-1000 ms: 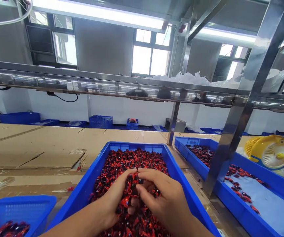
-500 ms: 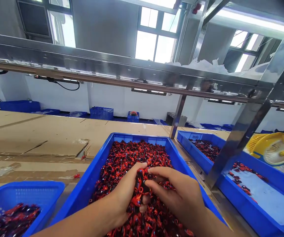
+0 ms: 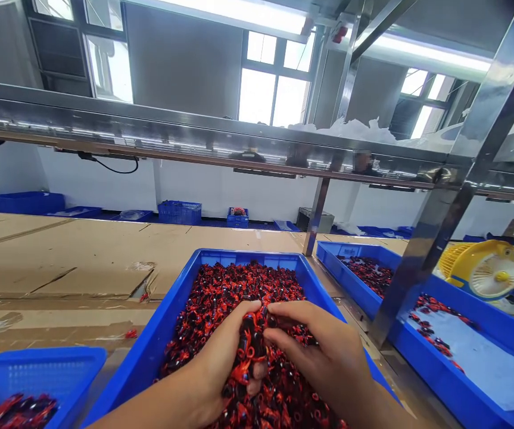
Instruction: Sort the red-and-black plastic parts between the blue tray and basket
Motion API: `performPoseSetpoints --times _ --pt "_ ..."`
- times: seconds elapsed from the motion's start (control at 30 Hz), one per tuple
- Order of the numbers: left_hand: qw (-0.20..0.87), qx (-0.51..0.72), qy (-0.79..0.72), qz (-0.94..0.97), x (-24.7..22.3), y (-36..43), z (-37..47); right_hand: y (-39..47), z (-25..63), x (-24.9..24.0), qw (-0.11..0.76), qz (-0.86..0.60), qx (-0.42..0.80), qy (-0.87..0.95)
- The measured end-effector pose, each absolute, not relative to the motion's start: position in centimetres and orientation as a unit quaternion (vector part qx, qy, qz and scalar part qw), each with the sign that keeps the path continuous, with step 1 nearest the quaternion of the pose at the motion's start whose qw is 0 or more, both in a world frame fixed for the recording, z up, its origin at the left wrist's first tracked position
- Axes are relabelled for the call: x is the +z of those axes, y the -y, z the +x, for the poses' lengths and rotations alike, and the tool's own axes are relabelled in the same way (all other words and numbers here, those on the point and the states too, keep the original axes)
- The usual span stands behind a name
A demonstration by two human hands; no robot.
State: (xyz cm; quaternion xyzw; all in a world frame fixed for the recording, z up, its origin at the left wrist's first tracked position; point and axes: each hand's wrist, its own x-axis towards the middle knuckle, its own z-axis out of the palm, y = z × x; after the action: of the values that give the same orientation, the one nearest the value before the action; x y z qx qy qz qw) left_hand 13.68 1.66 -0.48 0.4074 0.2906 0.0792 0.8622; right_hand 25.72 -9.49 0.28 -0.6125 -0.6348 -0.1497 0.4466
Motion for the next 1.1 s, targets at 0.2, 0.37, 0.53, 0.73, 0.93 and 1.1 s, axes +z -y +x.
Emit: performPoseSetpoints --times 0.2,0.37,0.53,0.73,0.93,1.1 --pt "0.872 0.05 -0.28 0.399 -0.6 -1.4 13.7 9.4 25.3 0.4 0.487 -0.612 -0.037 0.622" --pt "0.895 0.026 -0.243 0.374 -1.0 -1.8 13.8 8.1 26.7 0.1 0.718 -0.496 0.271 0.406" --pt "0.888 0.025 -0.249 0.386 -1.4 -2.2 13.9 7.7 28.4 -0.2 0.752 -0.358 0.452 0.319" --pt "0.884 0.014 -0.253 0.394 -1.2 -2.0 13.8 8.6 28.2 0.2 0.733 -0.356 0.489 0.31" --pt "0.879 0.021 -0.265 0.395 -1.6 -2.1 14.0 8.0 28.5 -0.1 0.744 -0.383 0.456 0.303" --pt "0.872 0.024 -0.281 0.399 -1.7 -2.2 14.2 7.3 29.5 -0.6 0.728 -0.452 0.427 0.289"
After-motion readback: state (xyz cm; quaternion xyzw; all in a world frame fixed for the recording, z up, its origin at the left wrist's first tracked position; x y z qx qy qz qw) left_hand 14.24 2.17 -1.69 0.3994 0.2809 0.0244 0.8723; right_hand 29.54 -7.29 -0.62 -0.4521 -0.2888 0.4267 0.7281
